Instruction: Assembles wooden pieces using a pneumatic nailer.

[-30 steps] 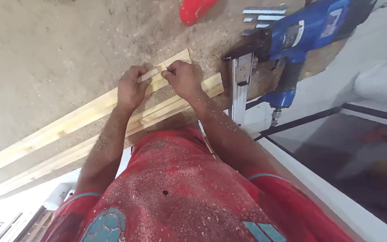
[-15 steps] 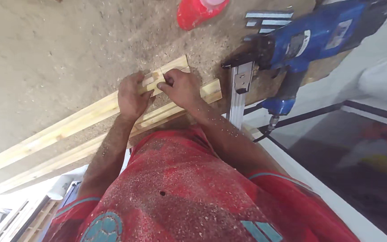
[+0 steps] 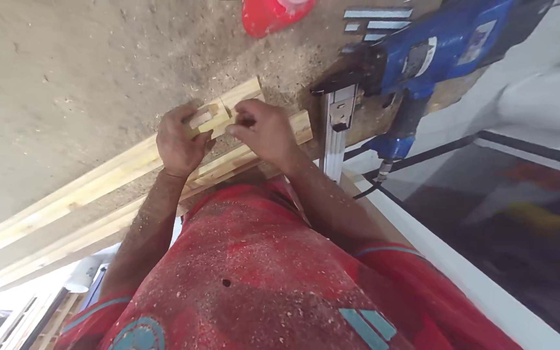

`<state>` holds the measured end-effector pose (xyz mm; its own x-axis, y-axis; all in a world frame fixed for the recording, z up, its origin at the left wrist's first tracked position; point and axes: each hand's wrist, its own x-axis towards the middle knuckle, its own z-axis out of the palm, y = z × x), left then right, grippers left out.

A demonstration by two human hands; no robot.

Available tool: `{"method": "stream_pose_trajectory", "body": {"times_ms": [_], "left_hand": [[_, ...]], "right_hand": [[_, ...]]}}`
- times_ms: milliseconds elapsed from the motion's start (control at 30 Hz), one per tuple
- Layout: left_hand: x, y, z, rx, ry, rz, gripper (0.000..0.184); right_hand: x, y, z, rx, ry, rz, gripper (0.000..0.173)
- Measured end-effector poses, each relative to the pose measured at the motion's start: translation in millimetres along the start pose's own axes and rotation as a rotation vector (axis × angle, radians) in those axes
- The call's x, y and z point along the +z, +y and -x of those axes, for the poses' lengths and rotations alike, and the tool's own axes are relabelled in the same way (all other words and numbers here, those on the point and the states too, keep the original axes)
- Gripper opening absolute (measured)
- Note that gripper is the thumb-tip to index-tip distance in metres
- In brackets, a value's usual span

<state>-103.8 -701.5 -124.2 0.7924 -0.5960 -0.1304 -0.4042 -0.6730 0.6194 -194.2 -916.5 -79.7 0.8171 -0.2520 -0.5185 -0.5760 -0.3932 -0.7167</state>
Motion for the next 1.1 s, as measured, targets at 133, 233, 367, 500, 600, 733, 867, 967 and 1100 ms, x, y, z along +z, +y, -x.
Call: {"method": "stream_pose_trajectory", "body": {"times_ms": [133,233,367,500,600,733,867,967,1100], "left_hand": [[-1,1,0,-0.029,0.001,0.017,0.057],[-1,2,-1,-0.016,0.007,0.005,0.056],[-1,3,-1,-0.053,-0.012,0.007,0.056],[-5,4,-1,-0.115,-0.059,0.008,0.056],[-7,6,-5,-0.114,-0.086,0.007,0.056],[-11,9,-4,-0.172,-0.128,0.005,0.056],[-9,7,-6,-0.118,-0.095,0.021,0.056],[-9,5,-4,-0.095,-0.097,0.029,0.054],[-11,5,-4,-0.105,-0.117,0.026,0.056]], "right_hand": [[-85,30,67,-0.054,0.705,0.048,0.038],[-167,85,114,0.316,0.803,0.321,0.07],[-200,161,111,0.602,0.396,0.055,0.064],[-198,184,81,0.543,0.317,0.016,0.059],[-200,152,100,0.552,0.355,0.214,0.05],[-173,74,142,0.497,0.442,0.306,0.066],[-147,40,148,0.389,0.296,-0.025,0.039],[-162,48,142,0.274,0.071,-0.34,0.026],[-151,13,140,0.244,0.066,-0.277,0.031]]}}
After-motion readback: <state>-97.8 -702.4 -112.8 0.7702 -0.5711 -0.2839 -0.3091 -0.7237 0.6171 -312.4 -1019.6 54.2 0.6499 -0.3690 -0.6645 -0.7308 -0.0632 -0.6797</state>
